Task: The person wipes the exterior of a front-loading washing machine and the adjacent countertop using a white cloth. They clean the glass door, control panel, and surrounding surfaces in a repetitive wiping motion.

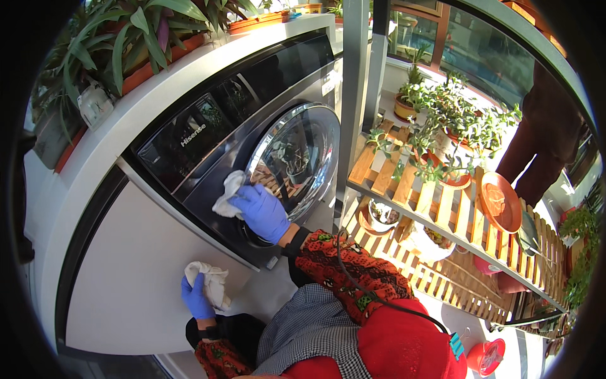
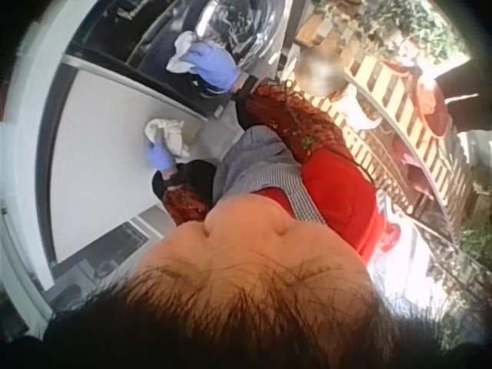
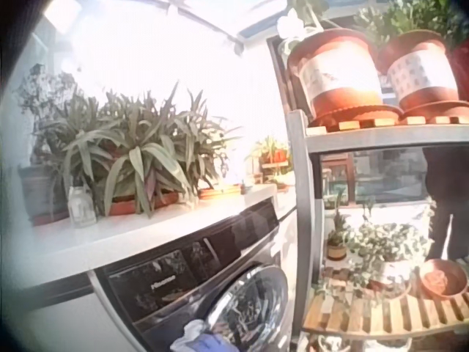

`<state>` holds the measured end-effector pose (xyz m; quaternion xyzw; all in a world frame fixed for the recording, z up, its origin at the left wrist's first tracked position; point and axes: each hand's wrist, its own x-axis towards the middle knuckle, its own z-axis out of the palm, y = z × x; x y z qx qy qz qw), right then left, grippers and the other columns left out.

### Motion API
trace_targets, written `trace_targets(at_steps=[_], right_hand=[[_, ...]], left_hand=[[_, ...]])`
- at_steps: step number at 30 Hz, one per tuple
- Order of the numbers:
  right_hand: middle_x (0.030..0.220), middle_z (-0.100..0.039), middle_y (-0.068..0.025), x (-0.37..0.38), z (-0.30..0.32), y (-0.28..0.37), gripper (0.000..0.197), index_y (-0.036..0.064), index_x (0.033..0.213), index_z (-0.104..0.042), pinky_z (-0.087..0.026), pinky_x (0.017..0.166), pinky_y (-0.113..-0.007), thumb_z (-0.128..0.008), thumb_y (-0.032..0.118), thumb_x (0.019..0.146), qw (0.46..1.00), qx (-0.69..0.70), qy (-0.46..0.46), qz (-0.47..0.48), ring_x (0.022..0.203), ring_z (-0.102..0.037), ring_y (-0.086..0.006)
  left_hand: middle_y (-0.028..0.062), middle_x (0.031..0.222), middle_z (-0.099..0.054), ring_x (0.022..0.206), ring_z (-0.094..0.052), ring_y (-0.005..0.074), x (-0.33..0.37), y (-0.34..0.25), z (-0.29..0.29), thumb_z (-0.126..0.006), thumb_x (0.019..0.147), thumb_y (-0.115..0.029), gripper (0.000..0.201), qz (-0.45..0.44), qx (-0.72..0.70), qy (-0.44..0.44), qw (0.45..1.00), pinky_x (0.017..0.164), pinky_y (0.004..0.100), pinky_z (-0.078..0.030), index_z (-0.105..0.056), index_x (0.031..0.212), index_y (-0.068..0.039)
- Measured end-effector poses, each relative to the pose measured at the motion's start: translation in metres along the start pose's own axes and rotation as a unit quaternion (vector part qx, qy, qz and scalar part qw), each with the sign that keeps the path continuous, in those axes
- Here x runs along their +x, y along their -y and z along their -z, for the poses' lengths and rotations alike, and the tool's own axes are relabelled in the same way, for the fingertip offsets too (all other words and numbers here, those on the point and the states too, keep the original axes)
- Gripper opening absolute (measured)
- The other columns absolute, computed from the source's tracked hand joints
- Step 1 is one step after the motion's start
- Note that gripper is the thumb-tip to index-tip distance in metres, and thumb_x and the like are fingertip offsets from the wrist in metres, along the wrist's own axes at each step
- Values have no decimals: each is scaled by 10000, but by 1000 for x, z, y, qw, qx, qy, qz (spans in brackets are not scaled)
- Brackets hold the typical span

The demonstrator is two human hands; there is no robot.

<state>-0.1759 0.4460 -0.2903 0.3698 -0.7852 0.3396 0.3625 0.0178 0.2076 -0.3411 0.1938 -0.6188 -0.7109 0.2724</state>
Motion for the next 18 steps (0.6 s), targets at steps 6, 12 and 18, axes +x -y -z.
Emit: trace_targets(at_steps=[6, 12, 18], right_hand=[[1131, -614, -85, 16, 30, 2, 386, 118, 1096, -693, -526, 876, -361, -649, 11, 728, 987, 110, -111, 39, 1049, -585, -304], [1144, -592, -143, 78, 49, -27, 354, 85, 1154, -691, -493, 904, -390, -711, 119, 803, 974, -2, -193, -116, 1042, -576, -331], [1193, -646, -12, -10, 0, -15, 246, 216, 1026, -719, -520, 694, -353, -718, 152, 789, 997, -4, -53, 50, 838, -583, -246]], left_hand=[[65, 1058, -674, 928, -640, 152, -5, -2, 1, -679, 930, -83, 216, 16, -11, 1, 1000, 844, 304, -524, -632, 1129, -13], [69, 1057, -671, 927, -639, 156, -5, -5, 7, -674, 945, -124, 224, 4, 32, 1, 999, 830, 307, -529, -626, 1132, -12], [68, 1040, -668, 918, -634, 151, -7, 0, 2, -696, 932, -120, 233, 22, 27, 4, 999, 830, 311, -525, -627, 1123, -6]])
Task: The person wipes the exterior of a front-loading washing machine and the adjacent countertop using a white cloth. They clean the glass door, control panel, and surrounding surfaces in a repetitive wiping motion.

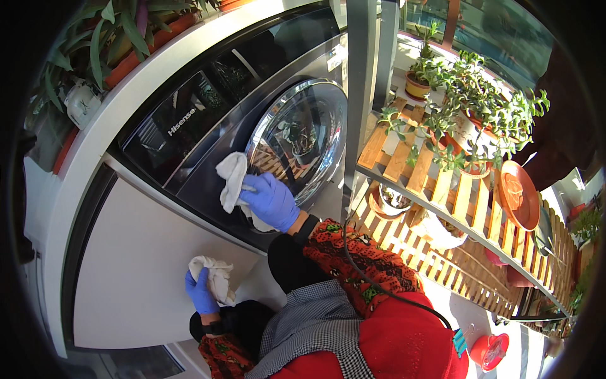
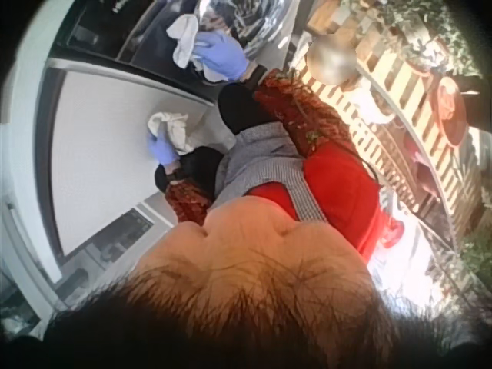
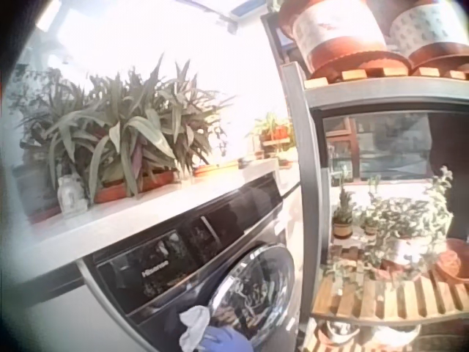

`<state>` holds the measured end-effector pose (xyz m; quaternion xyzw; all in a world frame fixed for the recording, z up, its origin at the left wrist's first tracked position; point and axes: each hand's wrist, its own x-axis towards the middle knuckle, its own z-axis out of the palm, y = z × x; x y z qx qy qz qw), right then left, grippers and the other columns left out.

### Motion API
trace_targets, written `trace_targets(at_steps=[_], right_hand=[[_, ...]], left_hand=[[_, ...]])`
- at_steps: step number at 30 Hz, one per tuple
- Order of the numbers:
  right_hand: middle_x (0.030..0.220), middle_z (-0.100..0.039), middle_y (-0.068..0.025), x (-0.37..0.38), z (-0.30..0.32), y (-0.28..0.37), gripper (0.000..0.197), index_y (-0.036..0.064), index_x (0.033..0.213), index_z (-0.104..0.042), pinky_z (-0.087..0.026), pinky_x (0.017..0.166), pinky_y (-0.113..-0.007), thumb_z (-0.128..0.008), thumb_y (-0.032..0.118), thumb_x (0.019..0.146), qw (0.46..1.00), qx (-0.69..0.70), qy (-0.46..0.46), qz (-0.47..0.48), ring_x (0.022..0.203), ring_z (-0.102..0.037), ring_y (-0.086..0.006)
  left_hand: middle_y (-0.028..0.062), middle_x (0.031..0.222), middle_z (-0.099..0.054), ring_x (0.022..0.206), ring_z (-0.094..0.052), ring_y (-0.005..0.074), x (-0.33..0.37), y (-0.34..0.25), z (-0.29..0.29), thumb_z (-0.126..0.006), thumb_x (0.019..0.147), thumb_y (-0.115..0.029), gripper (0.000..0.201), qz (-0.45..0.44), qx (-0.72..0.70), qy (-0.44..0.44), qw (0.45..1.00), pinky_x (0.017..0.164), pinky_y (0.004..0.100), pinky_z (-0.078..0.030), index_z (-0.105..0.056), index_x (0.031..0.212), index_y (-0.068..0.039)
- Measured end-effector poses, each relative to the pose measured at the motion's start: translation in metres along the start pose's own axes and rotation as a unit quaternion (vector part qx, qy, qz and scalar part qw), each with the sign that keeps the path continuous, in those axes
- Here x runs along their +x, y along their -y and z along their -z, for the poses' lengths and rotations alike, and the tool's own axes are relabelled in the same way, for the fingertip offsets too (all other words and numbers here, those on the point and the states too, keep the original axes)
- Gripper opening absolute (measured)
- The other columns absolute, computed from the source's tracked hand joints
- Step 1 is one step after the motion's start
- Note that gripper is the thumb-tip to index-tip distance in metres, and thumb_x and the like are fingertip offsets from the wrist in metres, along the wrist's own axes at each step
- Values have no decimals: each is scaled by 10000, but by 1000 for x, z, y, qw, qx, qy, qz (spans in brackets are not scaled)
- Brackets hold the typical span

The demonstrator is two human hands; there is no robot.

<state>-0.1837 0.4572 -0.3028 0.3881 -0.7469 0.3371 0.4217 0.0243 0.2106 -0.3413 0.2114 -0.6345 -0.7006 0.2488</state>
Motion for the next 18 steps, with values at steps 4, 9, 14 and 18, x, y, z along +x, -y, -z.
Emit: trace_targets(at_steps=[4, 9, 14, 18], right_hand=[[1167, -619, -24, -29, -4, 10, 279, 180, 1058, -688, -522, 718, -361, -706, 138, 783, 996, 59, 61, 40, 845, -573, -241], [1181, -596, -99, 36, 26, -19, 312, 108, 1088, -681, -525, 815, -373, -701, 62, 780, 990, 99, -99, -5, 950, -598, -292], [1159, -523, -154, 77, 28, -39, 332, 64, 1152, -673, -502, 890, -363, -713, 64, 822, 922, 136, -183, -314, 1047, -590, -319], [1138, -568, -138, -2, -1, -9, 242, 93, 1025, -671, -541, 817, -392, -720, 73, 788, 969, 115, -93, -196, 992, -634, -338]], left_hand=[[67, 1039, -669, 919, -632, 152, 0, 5, 2, -690, 927, -106, 231, -8, 14, 11, 1000, 833, 308, -522, -625, 1124, -6], [67, 1057, -672, 935, -635, 154, -2, 9, 8, -674, 927, -94, 227, -2, 30, -6, 1000, 843, 308, -520, -619, 1127, -2], [63, 1057, -670, 935, -628, 148, -3, 10, 10, -687, 922, -94, 246, 12, 25, -2, 1000, 843, 305, -517, -624, 1141, -3], [66, 1067, -671, 948, -625, 146, -3, 12, 6, -691, 917, -91, 256, 8, 27, 2, 1000, 856, 308, -516, -627, 1147, 1]])
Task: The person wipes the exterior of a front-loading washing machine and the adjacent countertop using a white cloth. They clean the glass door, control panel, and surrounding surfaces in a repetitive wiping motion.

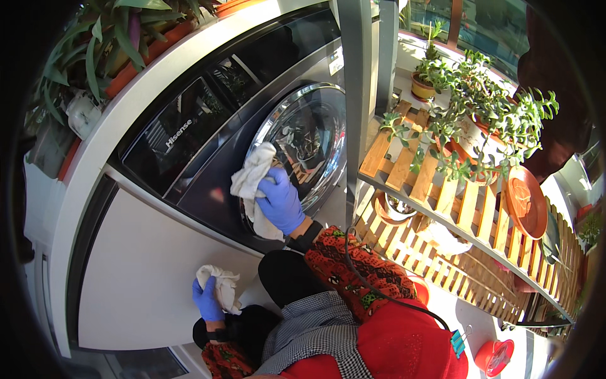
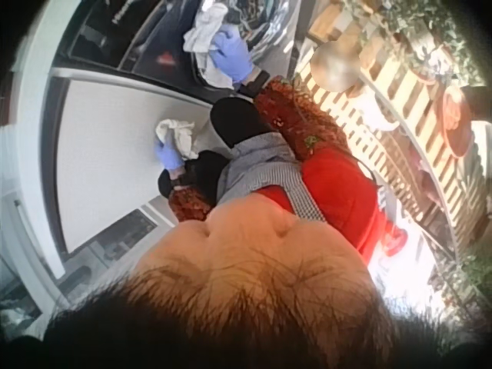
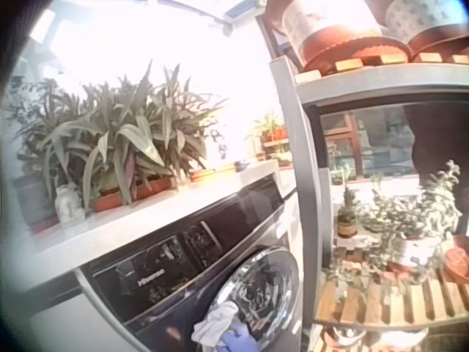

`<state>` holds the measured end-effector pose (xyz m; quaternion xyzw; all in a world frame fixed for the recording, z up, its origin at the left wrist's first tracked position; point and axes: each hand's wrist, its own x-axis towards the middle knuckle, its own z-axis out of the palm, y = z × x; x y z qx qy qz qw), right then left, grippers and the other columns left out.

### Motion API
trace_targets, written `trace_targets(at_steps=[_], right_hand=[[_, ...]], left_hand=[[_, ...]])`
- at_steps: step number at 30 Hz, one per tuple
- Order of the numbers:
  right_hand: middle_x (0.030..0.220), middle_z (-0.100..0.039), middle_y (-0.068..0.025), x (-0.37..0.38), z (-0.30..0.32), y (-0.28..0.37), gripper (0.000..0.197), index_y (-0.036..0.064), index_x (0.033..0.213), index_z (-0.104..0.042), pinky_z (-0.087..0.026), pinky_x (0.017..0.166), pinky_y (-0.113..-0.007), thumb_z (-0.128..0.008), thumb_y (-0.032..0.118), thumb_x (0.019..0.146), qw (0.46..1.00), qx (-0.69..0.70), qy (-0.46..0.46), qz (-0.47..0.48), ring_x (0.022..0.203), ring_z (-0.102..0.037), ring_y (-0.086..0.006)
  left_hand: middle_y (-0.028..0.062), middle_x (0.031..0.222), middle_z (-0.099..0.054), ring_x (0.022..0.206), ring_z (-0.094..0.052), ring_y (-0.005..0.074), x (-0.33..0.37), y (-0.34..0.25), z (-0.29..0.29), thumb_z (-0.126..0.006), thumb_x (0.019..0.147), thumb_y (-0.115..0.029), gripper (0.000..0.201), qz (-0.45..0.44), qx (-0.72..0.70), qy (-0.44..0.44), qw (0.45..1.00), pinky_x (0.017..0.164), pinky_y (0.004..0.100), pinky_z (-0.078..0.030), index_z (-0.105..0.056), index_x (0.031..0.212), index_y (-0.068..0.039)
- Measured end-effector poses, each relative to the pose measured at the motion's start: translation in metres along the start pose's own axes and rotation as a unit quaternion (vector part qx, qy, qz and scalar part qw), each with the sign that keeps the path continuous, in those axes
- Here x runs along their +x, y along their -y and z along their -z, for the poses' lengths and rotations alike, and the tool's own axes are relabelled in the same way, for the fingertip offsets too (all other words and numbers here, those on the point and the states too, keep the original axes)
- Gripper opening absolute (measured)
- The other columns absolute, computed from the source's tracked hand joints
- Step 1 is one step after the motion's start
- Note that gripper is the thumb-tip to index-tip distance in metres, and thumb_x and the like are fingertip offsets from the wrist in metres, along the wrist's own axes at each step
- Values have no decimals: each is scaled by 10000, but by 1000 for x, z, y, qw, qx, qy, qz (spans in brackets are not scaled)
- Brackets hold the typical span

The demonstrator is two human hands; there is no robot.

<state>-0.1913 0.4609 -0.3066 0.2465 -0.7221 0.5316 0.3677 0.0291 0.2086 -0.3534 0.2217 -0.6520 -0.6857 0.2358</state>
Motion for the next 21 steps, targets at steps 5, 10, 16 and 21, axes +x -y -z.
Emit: trace_targets(at_steps=[5, 10, 16, 21], right_hand=[[1110, -560, -145, -44, 12, -14, 260, 62, 1014, -649, -516, 851, -394, -690, 25, 759, 998, 41, 56, 2, 991, -595, -345], [1096, -545, -142, 32, 33, 6, 307, 18, 1054, -639, -474, 895, -377, -690, -19, 753, 994, 83, -77, -11, 1019, -562, -330], [1086, -568, -125, 11, -7, 22, 312, 104, 1079, -698, -516, 822, -395, -751, 112, 771, 999, 1, -3, 39, 981, -606, -317], [1080, -582, -121, -68, -9, -11, 370, 121, 1139, -688, -531, 844, -399, -748, 152, 776, 974, 116, 188, 48, 988, -622, -336]], left_hand=[[68, 1056, -675, 935, -629, 149, -8, -8, -4, -687, 922, -89, 246, 0, 6, -5, 1000, 857, 310, -520, -632, 1144, 1], [71, 1047, -680, 919, -640, 155, -20, -23, -2, -680, 927, -89, 247, 10, -7, -22, 1000, 844, 312, -529, -634, 1152, -1], [83, 1047, -686, 915, -651, 163, -22, -45, 0, -664, 940, -114, 236, -17, -29, -39, 999, 830, 316, -537, -640, 1147, -3], [87, 1049, -687, 914, -655, 172, -15, -60, 9, -648, 941, -108, 241, -27, -52, -44, 997, 833, 322, -540, -640, 1155, 1]])
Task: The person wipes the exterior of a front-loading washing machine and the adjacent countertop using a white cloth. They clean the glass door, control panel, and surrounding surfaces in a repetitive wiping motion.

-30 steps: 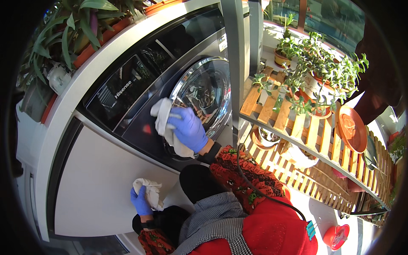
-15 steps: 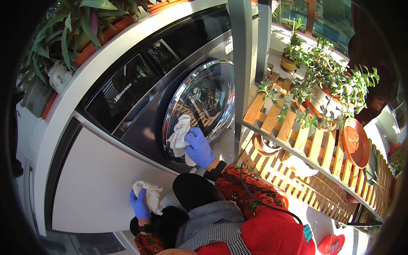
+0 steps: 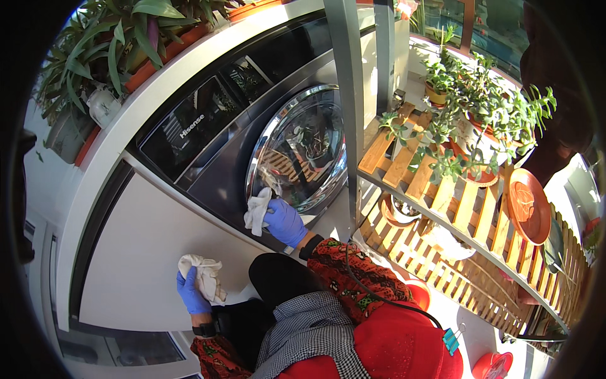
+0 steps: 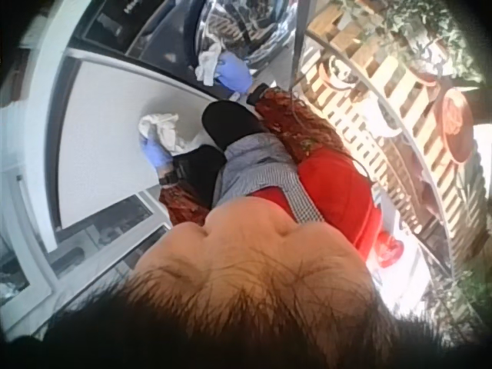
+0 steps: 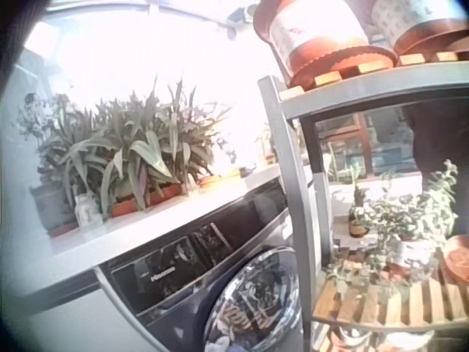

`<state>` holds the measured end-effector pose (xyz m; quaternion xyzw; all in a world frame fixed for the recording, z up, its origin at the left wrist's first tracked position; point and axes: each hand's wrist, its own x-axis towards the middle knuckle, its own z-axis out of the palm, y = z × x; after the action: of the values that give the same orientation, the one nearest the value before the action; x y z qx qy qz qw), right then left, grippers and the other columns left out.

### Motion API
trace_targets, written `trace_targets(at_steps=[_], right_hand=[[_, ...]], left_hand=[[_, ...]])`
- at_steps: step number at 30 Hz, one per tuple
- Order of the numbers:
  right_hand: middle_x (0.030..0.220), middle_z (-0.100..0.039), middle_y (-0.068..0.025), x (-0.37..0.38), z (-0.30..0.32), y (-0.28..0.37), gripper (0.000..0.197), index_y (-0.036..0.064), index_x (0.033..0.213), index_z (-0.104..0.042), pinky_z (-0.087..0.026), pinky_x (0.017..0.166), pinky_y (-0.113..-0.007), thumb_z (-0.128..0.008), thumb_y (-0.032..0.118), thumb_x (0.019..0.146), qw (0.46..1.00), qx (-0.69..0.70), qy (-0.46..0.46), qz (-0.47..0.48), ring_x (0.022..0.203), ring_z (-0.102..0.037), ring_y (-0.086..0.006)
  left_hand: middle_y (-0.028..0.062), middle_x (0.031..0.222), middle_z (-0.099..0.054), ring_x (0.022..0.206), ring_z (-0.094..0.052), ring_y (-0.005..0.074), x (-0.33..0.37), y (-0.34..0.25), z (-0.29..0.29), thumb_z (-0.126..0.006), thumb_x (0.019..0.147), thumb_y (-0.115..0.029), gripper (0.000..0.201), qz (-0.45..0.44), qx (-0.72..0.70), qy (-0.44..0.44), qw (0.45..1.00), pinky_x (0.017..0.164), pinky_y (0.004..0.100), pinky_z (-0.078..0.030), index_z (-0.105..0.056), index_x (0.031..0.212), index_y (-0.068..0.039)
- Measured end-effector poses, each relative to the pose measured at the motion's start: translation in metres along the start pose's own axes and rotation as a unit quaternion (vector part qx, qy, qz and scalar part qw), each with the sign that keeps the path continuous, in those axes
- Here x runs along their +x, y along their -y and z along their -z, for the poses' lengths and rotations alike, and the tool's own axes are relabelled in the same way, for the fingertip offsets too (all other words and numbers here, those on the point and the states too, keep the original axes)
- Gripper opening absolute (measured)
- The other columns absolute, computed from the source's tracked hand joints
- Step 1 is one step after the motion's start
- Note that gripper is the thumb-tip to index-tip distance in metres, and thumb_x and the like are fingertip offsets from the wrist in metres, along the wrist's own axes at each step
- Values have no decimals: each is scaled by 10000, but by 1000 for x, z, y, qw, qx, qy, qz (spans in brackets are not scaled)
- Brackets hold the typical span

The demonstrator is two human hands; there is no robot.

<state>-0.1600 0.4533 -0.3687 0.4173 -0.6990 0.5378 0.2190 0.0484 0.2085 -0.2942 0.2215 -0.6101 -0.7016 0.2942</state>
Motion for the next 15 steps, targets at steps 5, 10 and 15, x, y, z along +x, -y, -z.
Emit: trace_targets(at_steps=[5, 10, 15], right_hand=[[1110, -564, -123, 14, 38, 16, 267, 55, 1106, -669, -485, 903, -346, -650, 43, 841, 979, -22, -179, -92, 1053, -584, -297], [1124, -551, -128, 94, 50, 30, 317, 74, 1109, -676, -438, 961, -389, -692, 49, 793, 949, 22, -306, -75, 1097, -538, -319], [1151, -615, -114, 54, 14, 24, 369, 128, 1127, -699, -457, 949, -421, -734, 52, 767, 980, -128, -135, 76, 1075, -574, -343]], left_hand=[[92, 1040, -689, 912, -654, 174, 1, -1, 16, -644, 934, -102, 238, -16, -18, 20, 1000, 824, 324, -539, -640, 1148, 2], [99, 1033, -688, 911, -654, 181, 4, 7, 27, -641, 931, -106, 246, 8, -39, 15, 999, 814, 322, -538, -634, 1152, 3], [99, 1025, -687, 905, -656, 189, 6, 17, 28, -636, 930, -104, 245, 12, -58, 25, 998, 808, 328, -540, -635, 1152, 1]])
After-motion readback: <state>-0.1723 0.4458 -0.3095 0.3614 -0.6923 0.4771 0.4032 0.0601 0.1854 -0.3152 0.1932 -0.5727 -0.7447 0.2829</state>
